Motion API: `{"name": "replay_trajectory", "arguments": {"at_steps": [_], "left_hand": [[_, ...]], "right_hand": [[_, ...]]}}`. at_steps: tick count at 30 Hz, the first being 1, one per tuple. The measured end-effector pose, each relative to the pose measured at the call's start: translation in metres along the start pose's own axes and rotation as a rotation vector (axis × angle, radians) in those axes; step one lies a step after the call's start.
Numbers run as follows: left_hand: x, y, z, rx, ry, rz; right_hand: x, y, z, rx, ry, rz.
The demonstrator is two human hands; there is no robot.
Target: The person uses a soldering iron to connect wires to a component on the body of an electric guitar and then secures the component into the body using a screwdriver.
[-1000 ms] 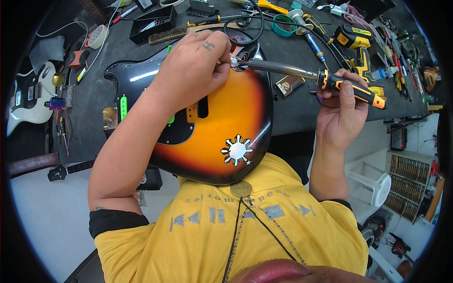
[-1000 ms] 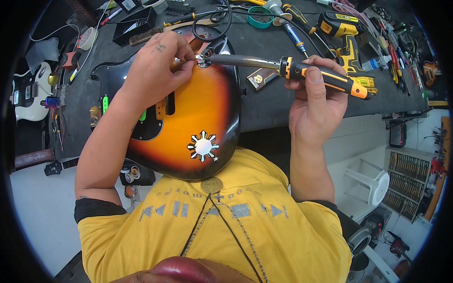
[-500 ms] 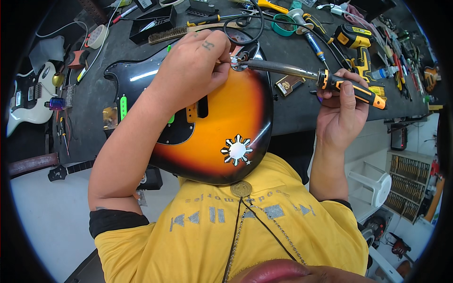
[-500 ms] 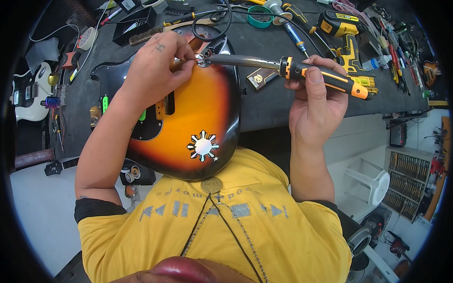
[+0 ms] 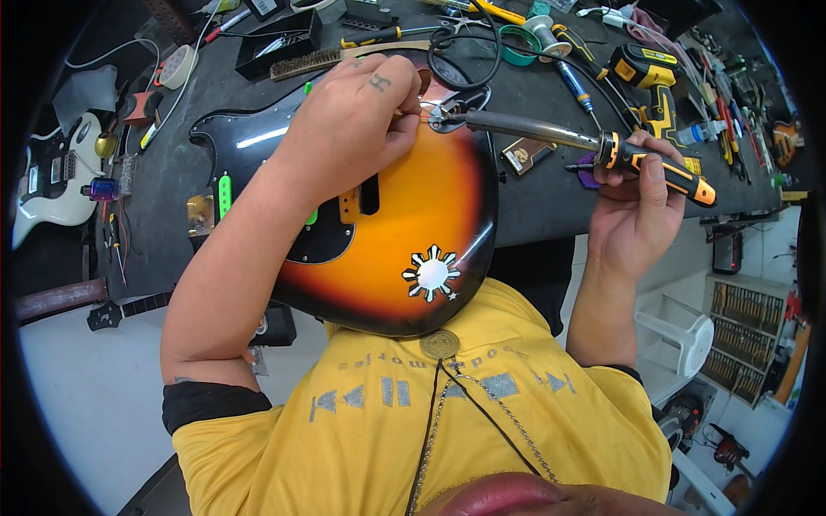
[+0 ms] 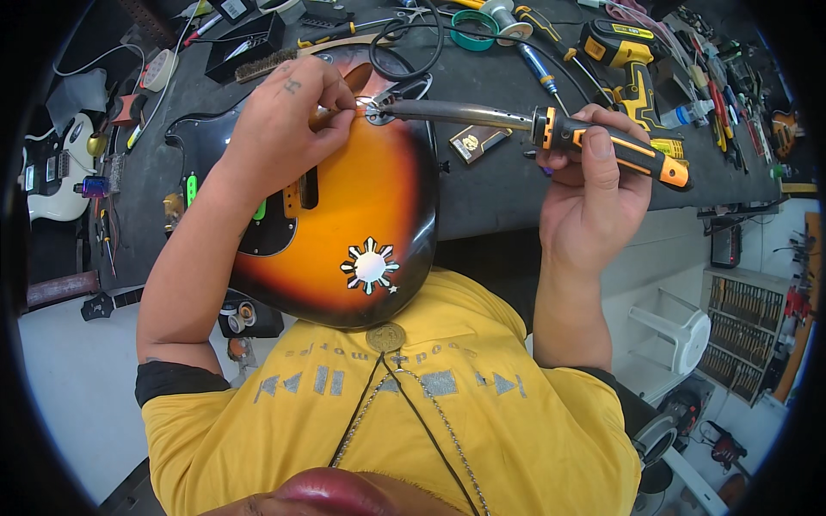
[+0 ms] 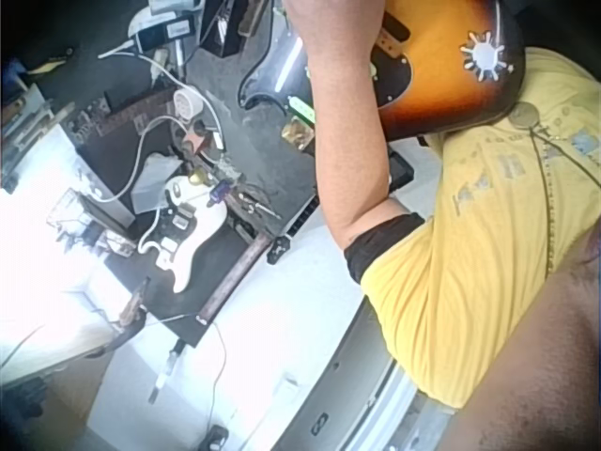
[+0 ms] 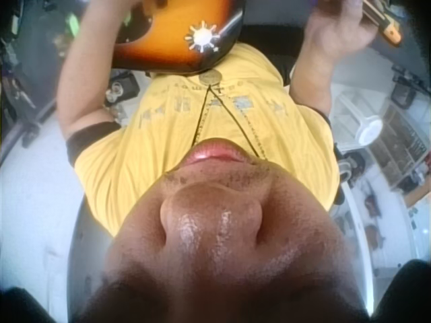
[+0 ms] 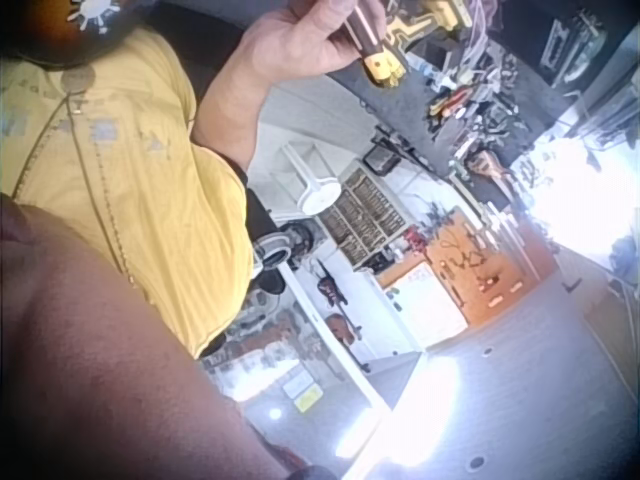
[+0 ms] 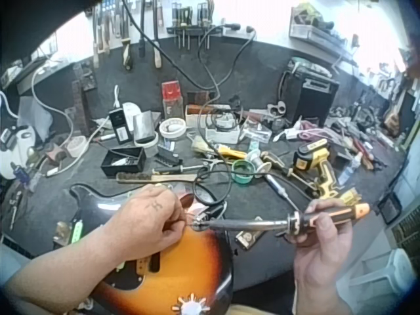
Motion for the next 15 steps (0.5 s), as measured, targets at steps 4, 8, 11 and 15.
{"name": "replay_trajectory", "arguments": {"at_steps": [4, 8, 11, 15], "left_hand": [[-0.0006, 0.0006, 0.0001, 0.005, 0.005, -0.007], [-0.0001, 0.0001, 0.0007, 0.0, -0.014, -0.011], [0.0006, 0.0003, 0.0001, 0.004, -0.027, -0.006], [0.0012, -0.0002, -0.0006, 0.008, -0.005, -0.021]], "right_hand": [[-0.0015, -0.0002, 0.0004, 0.006, -0.015, 0.005], [-0.0032, 0.0009, 0.0, -0.01, -0.019, -0.003], [-0.0029, 0.0, -0.0001, 0.003, -0.006, -0.015], [-0.0033, -0.0005, -0.0002, -0.004, 0.0, -0.04]]}}
Point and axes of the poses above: each hand's wrist, its own z-axis towards the middle knuckle, its own y-axis out of the back of the hand, x = y × z, the point moved 3 cm from there along z, towards the middle knuckle, and after that the axes turned 11 degrees about -y, right-handed, at the moved point
